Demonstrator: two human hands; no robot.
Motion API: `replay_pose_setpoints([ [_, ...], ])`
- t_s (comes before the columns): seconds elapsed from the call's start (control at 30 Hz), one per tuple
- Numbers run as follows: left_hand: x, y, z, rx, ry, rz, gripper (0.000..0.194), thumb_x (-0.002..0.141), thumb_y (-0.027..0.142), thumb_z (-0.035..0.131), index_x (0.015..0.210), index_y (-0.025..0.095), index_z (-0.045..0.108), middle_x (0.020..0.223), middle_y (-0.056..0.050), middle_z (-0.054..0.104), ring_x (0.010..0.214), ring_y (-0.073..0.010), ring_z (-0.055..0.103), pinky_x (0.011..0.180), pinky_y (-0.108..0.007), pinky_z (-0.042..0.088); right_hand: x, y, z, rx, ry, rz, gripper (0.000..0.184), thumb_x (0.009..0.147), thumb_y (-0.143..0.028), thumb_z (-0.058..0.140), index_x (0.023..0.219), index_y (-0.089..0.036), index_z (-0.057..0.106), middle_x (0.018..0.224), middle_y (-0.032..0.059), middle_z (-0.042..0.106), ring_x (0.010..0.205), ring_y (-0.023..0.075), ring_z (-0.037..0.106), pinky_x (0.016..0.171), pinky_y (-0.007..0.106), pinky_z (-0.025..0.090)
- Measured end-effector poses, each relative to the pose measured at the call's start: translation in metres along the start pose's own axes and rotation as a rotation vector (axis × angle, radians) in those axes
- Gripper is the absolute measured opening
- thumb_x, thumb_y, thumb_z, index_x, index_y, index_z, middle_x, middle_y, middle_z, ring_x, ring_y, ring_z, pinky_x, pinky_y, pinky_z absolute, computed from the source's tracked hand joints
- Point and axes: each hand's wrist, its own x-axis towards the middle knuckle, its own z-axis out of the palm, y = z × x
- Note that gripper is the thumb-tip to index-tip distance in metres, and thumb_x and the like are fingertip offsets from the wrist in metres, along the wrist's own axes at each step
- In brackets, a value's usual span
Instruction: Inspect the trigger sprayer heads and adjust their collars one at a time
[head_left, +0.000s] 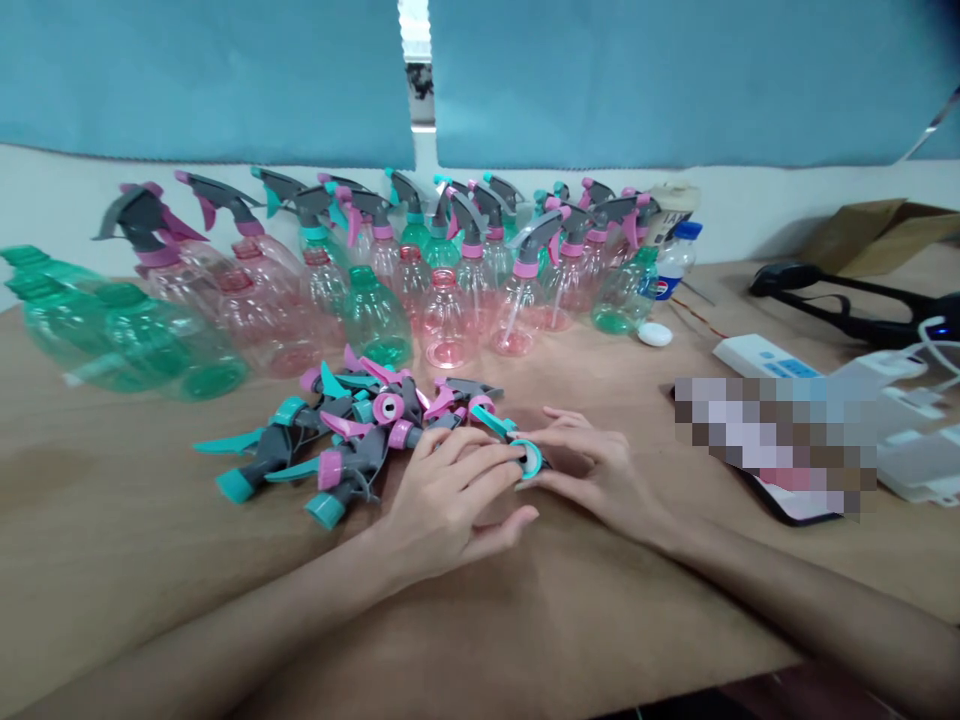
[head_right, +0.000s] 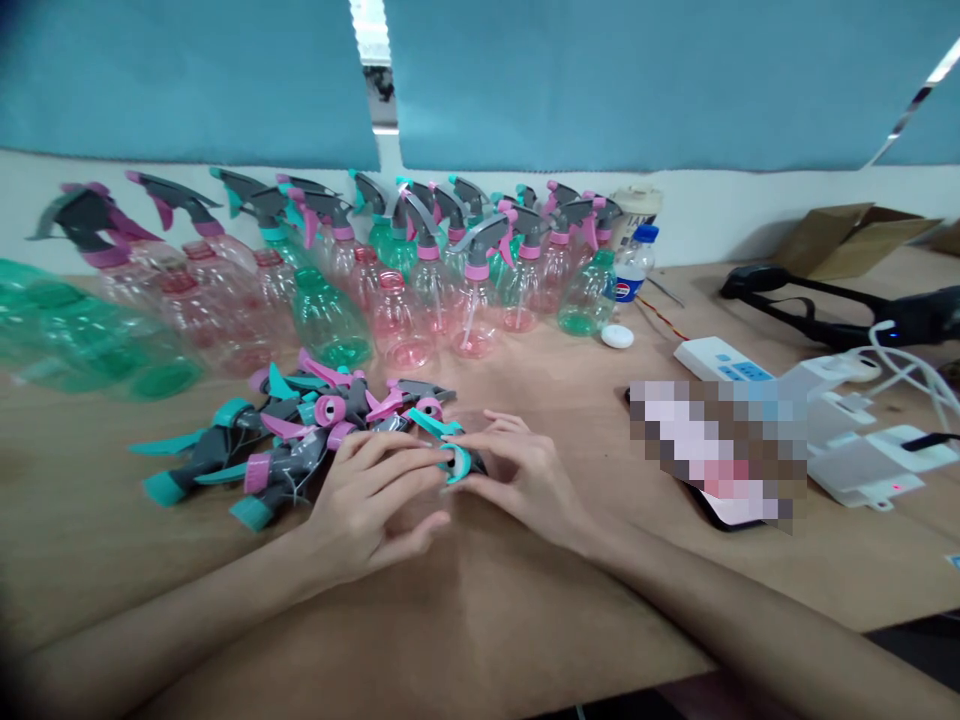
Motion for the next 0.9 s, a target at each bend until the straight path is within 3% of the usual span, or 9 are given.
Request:
replay_pose_setpoints([
  [0.47,-0.001,0.002,0.001,0.067,-0.068,0.048,0.015,0.084,0.030,0.059,0.094,0.019,0.059,0.099,-0.004,0.067,0.095,-0.0216,0.056,0.078,-0.034,0.038,0.000,-0.003,0.003,-0.008,-0.036,-0.049,0.027,0.083,-0.029,0.063,0.109,-0.027,0.063,0.094,-0.0004,0.072,0.081,0.0164,0.065,0.100,0.048,0.040],
  [0.6,0.000,0.002,-0.002,0.054,-0.087,0.020,0.017,0.087,0.032,0.055,0.097,0.019,0.060,0.103,-0.008,0.063,0.096,-0.0224,0.054,0.079,-0.035,0.041,0.001,-0.001,0.002,-0.016,-0.061,0.014,0.024,0.084,-0.031,0.061,0.108,-0.027,0.063,0.096,0.0015,0.070,0.094,0.0198,0.062,0.093,0.043,0.046],
  [0.7,0.000,0.001,-0.012,0.030,-0.110,0.003,0.021,0.088,0.029,0.054,0.105,0.018,0.060,0.105,-0.009,0.061,0.097,-0.0219,0.054,0.081,-0.035,0.044,0.003,0.000,-0.001,-0.031,-0.025,0.084,0.026,0.082,-0.031,0.063,0.107,-0.026,0.063,0.105,0.0046,0.065,0.101,0.0212,0.059,0.087,0.039,0.049],
  [0.77,-0.004,-0.002,-0.024,0.074,-0.101,-0.034,0.019,0.089,0.025,0.052,0.105,0.018,0.060,0.104,-0.009,0.061,0.097,-0.0215,0.055,0.081,-0.035,0.045,0.006,0.003,-0.003,-0.074,0.049,0.105,0.027,0.080,-0.032,0.066,0.106,-0.026,0.063,0.111,0.0061,0.061,0.106,0.0229,0.057,0.091,0.041,0.047],
  [0.9,-0.016,-0.024,-0.060,0.265,-0.041,-0.260,0.023,0.090,0.027,0.049,0.109,0.020,0.060,0.112,-0.010,0.058,0.103,-0.0244,0.053,0.088,-0.041,0.042,0.021,0.009,-0.005,-0.166,0.168,0.131,0.028,0.080,-0.036,0.065,0.106,-0.026,0.063,0.118,0.0069,0.057,0.111,0.0260,0.054,0.097,0.048,0.041],
])
